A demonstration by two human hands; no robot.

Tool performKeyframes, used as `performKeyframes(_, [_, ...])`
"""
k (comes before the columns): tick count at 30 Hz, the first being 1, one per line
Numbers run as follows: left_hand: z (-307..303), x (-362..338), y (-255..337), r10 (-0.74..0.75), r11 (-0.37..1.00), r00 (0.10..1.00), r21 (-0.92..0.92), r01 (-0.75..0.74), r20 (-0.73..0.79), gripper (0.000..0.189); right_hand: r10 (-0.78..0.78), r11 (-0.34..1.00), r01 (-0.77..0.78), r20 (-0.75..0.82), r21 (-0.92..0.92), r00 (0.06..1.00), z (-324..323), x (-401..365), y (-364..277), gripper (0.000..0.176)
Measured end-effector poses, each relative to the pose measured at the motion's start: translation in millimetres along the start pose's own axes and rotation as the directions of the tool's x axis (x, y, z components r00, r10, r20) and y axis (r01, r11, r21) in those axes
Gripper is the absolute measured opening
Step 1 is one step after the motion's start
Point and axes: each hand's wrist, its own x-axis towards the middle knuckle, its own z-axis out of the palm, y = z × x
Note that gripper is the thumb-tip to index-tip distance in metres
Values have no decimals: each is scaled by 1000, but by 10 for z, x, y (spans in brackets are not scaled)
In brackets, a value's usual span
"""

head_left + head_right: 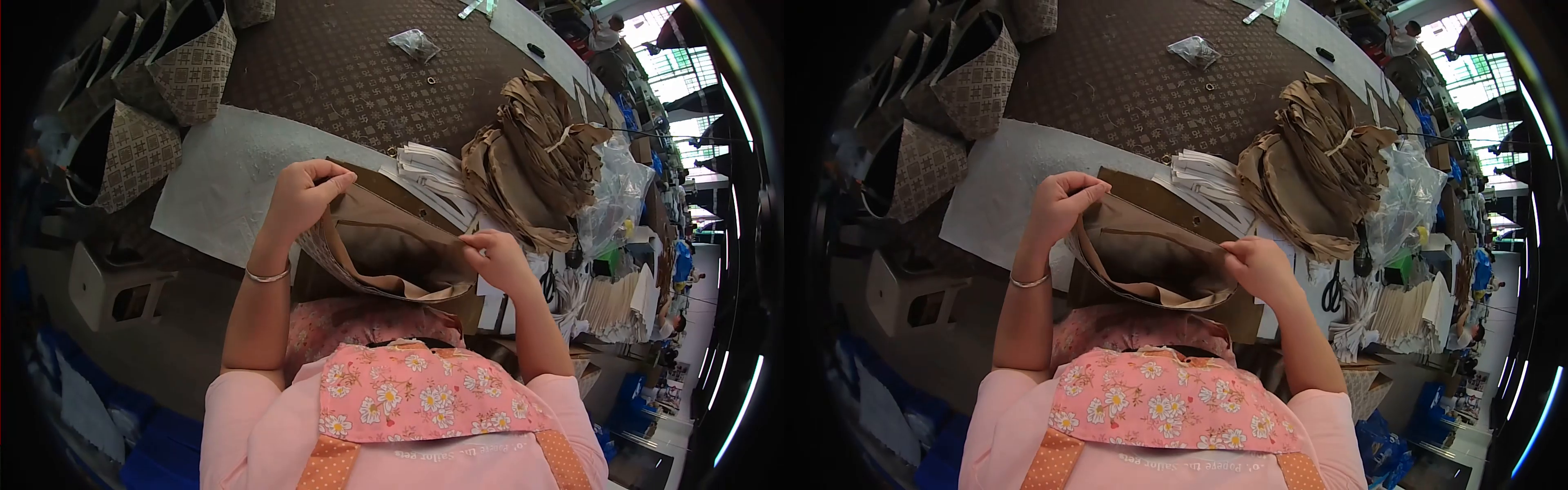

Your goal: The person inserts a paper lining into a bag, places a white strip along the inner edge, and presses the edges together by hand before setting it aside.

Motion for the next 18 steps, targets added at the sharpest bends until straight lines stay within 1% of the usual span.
performKeyframes(1, [-24,20,-78,8,997,998,-82,-2,65,21,2,1000,-2,-6,2,1000,-7,-75,-15,23])
performKeyframes(2, [-35,27,-151,19,987,991,-164,3,131,29,5,1000,-5,-48,9,999,-28,-155,-46,26])
performKeyframes(3, [-27,16,-197,23,987,990,-162,-1,137,29,9,1000,-8,-92,15,996,-56,-219,-77,30])
performKeyframes(4, [-18,-6,-237,-6,906,984,-416,82,180,40,12,1000,-10,-98,17,995,-65,-253,-132,30])
performKeyframes(5, [-23,-23,-296,-25,756,973,-632,168,229,51,-109,991,122,-179,62,978,-39,-268,-225,37])
performKeyframes(6, [-47,-27,-415,-23,760,973,-628,167,230,51,-224,962,256,-264,95,938,-1,-273,-327,46])
performKeyframes(7, [-74,-25,-570,-143,755,970,-612,235,196,57,-225,961,259,-270,98,936,43,-262,-445,46])
performKeyframes(8, [-78,-21,-725,-259,742,953,-599,300,156,64,-159,926,195,-134,322,978,93,-230,-579,50])
performKeyframes(9, [-47,-44,-874,-253,748,955,-596,293,152,64,-125,850,98,18,518,992,138,-185,-684,55])
performKeyframes(10, [-6,-103,-986,-314,758,937,-555,344,152,62,-132,849,107,12,518,991,197,-77,-721,55])
performKeyframes(11, [9,-165,-1100,-374,762,915,-514,395,148,60,-44,851,-30,129,524,991,270,94,-712,54])
performKeyframes(12, [25,-215,-1114,-370,765,918,-514,387,140,60,42,842,-167,245,514,969,326,247,-700,53])
performKeyframes(13, [62,-264,-1106,-297,829,947,-459,319,121,59,34,844,-158,243,512,969,351,356,-698,53])
performKeyframes(14, [100,-301,-1097,-219,881,970,-404,244,109,58,2,823,-126,219,554,976,349,452,-685,52])
performKeyframes(15, [131,-336,-1035,-209,881,972,-410,235,107,58,-24,799,-96,191,593,981,337,530,-669,52])
performKeyframes(16, [154,-375,-977,-165,914,984,-364,179,69,56,14,747,-134,186,652,982,338,595,-671,49])
performKeyframes(17, [173,-425,-921,-121,941,992,-314,125,33,55,15,752,-130,180,646,983,315,632,-653,49])
performKeyframes(18, [207,-478,-816,-115,940,993,-318,120,32,55,-12,819,-24,60,574,998,290,659,-649,45])
